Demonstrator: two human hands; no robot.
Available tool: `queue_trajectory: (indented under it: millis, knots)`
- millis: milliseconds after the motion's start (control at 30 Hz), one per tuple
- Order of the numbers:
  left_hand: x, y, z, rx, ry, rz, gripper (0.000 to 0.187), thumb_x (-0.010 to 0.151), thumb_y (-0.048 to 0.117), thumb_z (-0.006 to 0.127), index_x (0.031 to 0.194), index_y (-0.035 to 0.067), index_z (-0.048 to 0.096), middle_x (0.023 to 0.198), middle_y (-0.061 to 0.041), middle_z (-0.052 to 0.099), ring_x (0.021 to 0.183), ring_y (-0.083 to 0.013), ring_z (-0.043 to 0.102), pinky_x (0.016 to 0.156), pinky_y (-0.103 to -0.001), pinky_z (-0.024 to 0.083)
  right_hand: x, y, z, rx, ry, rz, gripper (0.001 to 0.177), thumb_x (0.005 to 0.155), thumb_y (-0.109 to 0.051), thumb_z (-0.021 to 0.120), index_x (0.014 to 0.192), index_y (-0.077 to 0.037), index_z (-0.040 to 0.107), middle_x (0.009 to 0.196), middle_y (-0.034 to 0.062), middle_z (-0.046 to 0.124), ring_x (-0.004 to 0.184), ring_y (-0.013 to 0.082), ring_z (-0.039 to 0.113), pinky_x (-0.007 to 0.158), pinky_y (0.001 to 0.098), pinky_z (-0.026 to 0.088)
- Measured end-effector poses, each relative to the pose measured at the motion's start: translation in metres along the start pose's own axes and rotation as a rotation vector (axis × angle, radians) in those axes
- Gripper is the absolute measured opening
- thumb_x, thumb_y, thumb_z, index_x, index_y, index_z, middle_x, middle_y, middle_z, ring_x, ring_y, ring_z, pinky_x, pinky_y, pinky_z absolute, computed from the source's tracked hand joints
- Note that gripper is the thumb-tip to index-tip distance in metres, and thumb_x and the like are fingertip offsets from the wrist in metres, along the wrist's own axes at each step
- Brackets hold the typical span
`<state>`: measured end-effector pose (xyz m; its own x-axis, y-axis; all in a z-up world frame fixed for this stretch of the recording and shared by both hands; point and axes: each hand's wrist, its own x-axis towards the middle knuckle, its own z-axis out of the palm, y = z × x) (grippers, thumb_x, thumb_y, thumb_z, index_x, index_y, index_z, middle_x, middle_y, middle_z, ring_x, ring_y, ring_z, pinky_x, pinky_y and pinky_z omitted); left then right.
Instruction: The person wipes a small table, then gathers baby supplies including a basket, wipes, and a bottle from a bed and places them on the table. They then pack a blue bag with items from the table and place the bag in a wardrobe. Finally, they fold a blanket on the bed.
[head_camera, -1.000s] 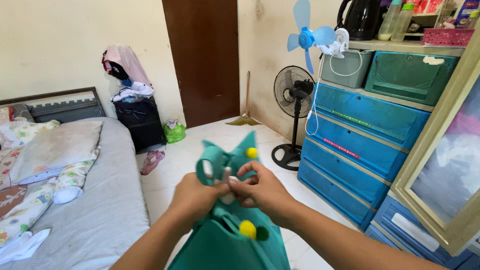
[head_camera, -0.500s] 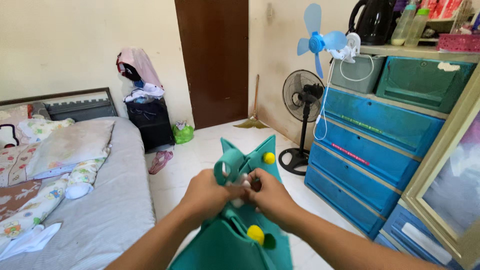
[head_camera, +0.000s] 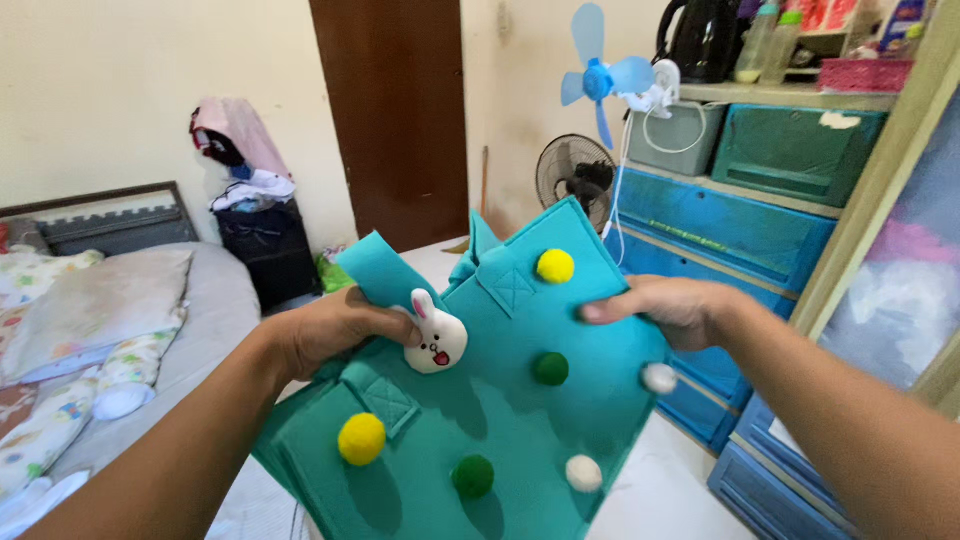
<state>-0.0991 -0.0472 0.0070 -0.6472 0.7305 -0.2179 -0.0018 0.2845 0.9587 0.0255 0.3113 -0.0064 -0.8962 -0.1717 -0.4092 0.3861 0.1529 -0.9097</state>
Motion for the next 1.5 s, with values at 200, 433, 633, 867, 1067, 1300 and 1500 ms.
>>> queue_trajectory:
  millis: [200, 433, 633, 867, 1067, 1300, 1500]
  knots:
    - [0.008, 0.022, 0.008, 0.009, -0.203, 0.126, 0.044, 0.063, 0.008, 0.075, 0.107, 0.004, 0.072, 0.095, -0.01, 0.076, 0.085, -0.0208, 0.073, 0.081, -0.036, 0.061, -0.025, 0.024, -0.011, 0.393, -0.3, -0.015, 0.103, 0.066, -0.04, 0.091, 0.149, -0.003, 0.045, 0.146, 0.0231, 0.058, 0.131, 0.0381, 0.058, 0.111, 0.059, 0.044]
    - [0.025, 0.013, 0.012, -0.207, -0.618, 0.121, 0.049, 0.061, 0.001, 0.072, 0.109, 0.004, 0.064, 0.093, -0.008, 0.069, 0.089, -0.0209, 0.067, 0.086, -0.036, 0.055, -0.046, 0.081, 0.003, 0.576, -0.168, -0.073, 0.099, 0.064, -0.035, 0.092, 0.147, -0.005, 0.047, 0.14, 0.0231, 0.06, 0.126, 0.0399, 0.06, 0.108, 0.0622, 0.045]
    - [0.088, -0.012, 0.033, -0.274, -0.833, 0.053, 0.031, 0.054, 0.001, 0.067, 0.085, -0.003, 0.072, 0.084, -0.018, 0.074, 0.078, -0.029, 0.072, 0.082, -0.041, 0.06, -0.089, 0.095, -0.021, 0.477, -0.123, -0.151, 0.102, 0.062, -0.028, 0.095, 0.147, -0.001, 0.046, 0.141, 0.0209, 0.062, 0.126, 0.038, 0.06, 0.109, 0.0562, 0.046]
    - [0.162, 0.003, 0.065, -0.137, -0.744, 0.231, 0.018, 0.045, 0.003, 0.07, 0.062, -0.003, 0.072, 0.075, -0.023, 0.074, 0.068, -0.035, 0.072, 0.067, -0.044, 0.061, -0.136, 0.016, -0.013, 0.274, -0.196, -0.379, 0.105, 0.063, -0.019, 0.096, 0.152, -0.01, 0.042, 0.147, 0.0182, 0.057, 0.131, 0.0354, 0.057, 0.112, 0.0525, 0.044]
    - [0.158, 0.047, 0.107, -0.242, -0.867, 0.001, 0.032, 0.053, 0.004, 0.069, 0.083, -0.005, 0.075, 0.09, -0.021, 0.076, 0.085, -0.0325, 0.075, 0.089, -0.043, 0.061, -0.144, 0.021, -0.031, 0.099, 0.397, -0.058, 0.074, 0.065, -0.029, 0.083, 0.131, 0.0, 0.065, 0.125, 0.0196, 0.074, 0.11, 0.0329, 0.072, 0.098, 0.0489, 0.057]
    - [0.155, 0.073, 0.144, 0.195, -0.069, -0.011, 0.058, 0.081, 0.05, 0.066, 0.129, 0.017, 0.069, 0.137, -0.003, 0.064, 0.124, -0.0234, 0.054, 0.096, -0.038, 0.044, -0.194, 0.069, -0.093, 0.178, 0.958, -0.065, 0.049, 0.088, -0.034, 0.07, 0.125, -0.002, 0.071, 0.107, 0.0162, 0.079, 0.091, 0.0278, 0.074, 0.082, 0.0436, 0.061]
    - [0.174, 0.033, 0.233, -0.157, -0.184, -0.129, 0.088, 0.072, 0.057, 0.073, 0.148, 0.022, 0.049, 0.144, -0.009, 0.061, 0.131, -0.0295, 0.056, 0.103, -0.054, 0.045, -0.234, 0.099, -0.157, 0.285, 0.98, -0.268, 0.048, 0.09, -0.035, 0.067, 0.123, 0.001, 0.066, 0.103, 0.0144, 0.075, 0.087, 0.0244, 0.072, 0.078, 0.0434, 0.06]
